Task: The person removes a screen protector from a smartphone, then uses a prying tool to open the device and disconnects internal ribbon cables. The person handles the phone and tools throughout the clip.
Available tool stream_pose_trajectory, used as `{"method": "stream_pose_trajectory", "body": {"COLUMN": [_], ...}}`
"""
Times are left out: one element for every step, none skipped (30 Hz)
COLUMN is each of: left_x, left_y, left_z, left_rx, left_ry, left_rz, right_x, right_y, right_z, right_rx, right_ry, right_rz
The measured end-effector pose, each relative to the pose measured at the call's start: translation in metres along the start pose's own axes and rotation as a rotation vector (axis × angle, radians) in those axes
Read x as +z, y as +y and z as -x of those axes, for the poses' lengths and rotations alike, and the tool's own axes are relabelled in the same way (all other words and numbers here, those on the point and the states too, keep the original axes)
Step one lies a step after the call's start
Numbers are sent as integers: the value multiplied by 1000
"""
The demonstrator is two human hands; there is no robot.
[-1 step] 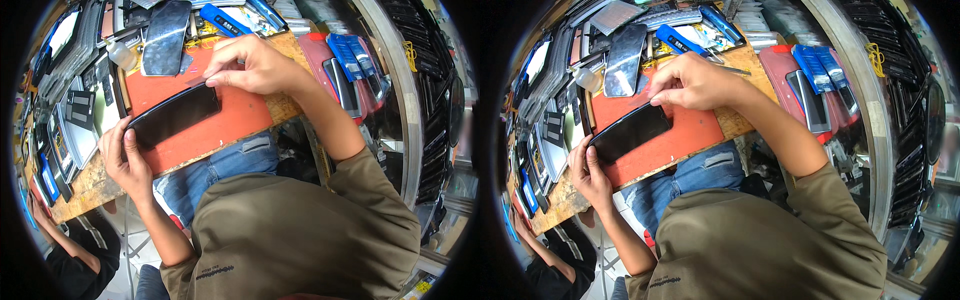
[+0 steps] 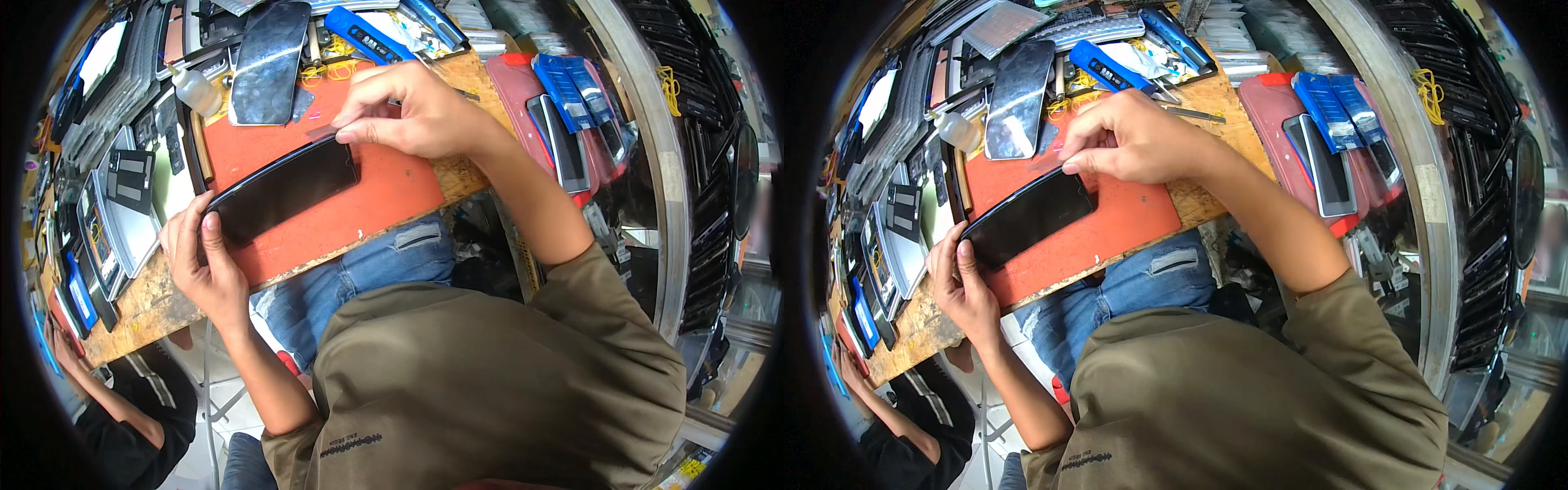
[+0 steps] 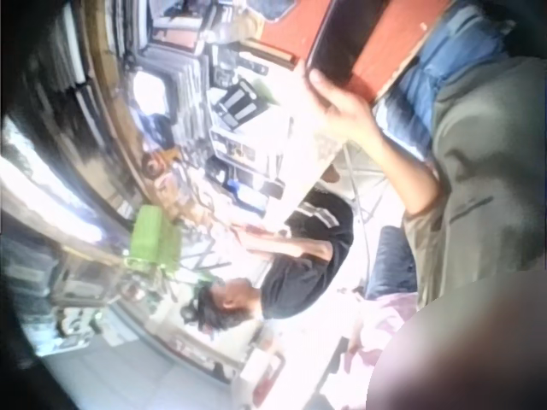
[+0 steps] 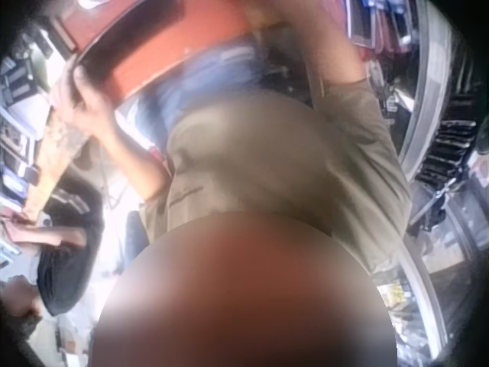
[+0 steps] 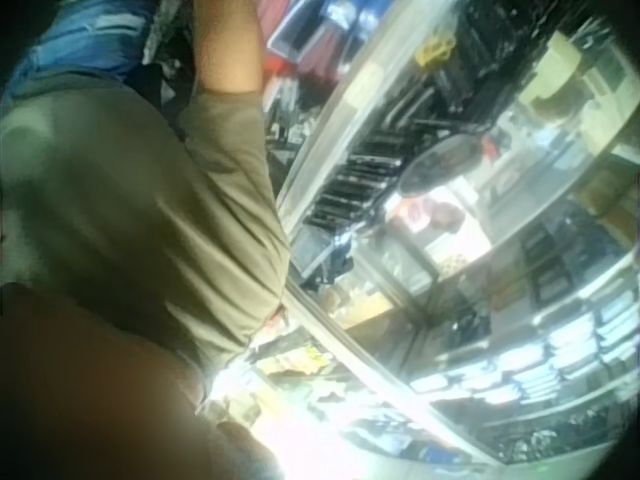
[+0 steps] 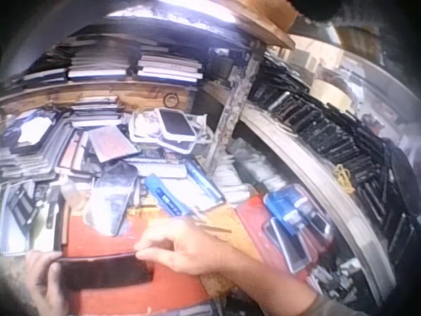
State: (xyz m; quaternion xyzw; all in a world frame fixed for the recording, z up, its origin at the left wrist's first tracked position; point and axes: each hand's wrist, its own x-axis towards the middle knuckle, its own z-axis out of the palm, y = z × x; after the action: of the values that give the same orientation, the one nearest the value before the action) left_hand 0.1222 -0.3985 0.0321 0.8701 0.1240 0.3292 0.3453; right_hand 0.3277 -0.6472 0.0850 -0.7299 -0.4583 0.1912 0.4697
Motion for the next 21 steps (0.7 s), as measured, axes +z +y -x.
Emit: {"method": "stream_pose_trajectory", "body": {"left_x": [0,-1,-1,0,1,1,3,3,4,4,5,5,5,4,4,4,3,3,3,3,3], "left_y": [0,0,0,0,-1,-2,-3,-4,-5,-6,-7,-7,-8,-8,-8,-8,-8,-8,-8,-7,-7], "left_z": [0,1,1,1,1,1,0,1,0,1,1,0,1,1,1,1,1,2,2,2,2], "left_rx": [6,-14,2,-5,-6,-8,0,4,1,-3,-6,-3,-2,-3,-4,-8,-19,-17,-23,-27,-20], "left_ry": [1,0,1,1,10,1,12,17,16,15,21,10,10,18,9,8,14,7,7,8,1], "left_rz": [-1,-23,0,2,-18,9,18,21,28,33,14,41,42,17,45,47,24,51,53,19,45], "right_x": [6,11,14,16,17,20,17,16,13,13,13,11,10,8,6,4,1,-2,-5,-7,-8], "right_y": [2,4,6,8,9,11,13,13,13,13,12,12,11,10,9,8,6,5,4,3,1], "right_z": [6,10,14,18,22,22,22,23,24,23,22,20,17,15,12,9,5,2,-1,-4,-5], "right_rx": [54,104,92,115,100,121,114,125,163,147,107,101,94,68,42,15,-11,-37,-63,-74,-83], "right_ry": [53,96,119,139,154,237,236,210,194,165,151,133,113,100,86,71,39,7,-24,-49,-71], "right_rz": [-58,-80,-141,-188,-234,-287,-250,-213,-160,-165,-138,-98,-57,-17,22,62,96,131,166,170,175]}}
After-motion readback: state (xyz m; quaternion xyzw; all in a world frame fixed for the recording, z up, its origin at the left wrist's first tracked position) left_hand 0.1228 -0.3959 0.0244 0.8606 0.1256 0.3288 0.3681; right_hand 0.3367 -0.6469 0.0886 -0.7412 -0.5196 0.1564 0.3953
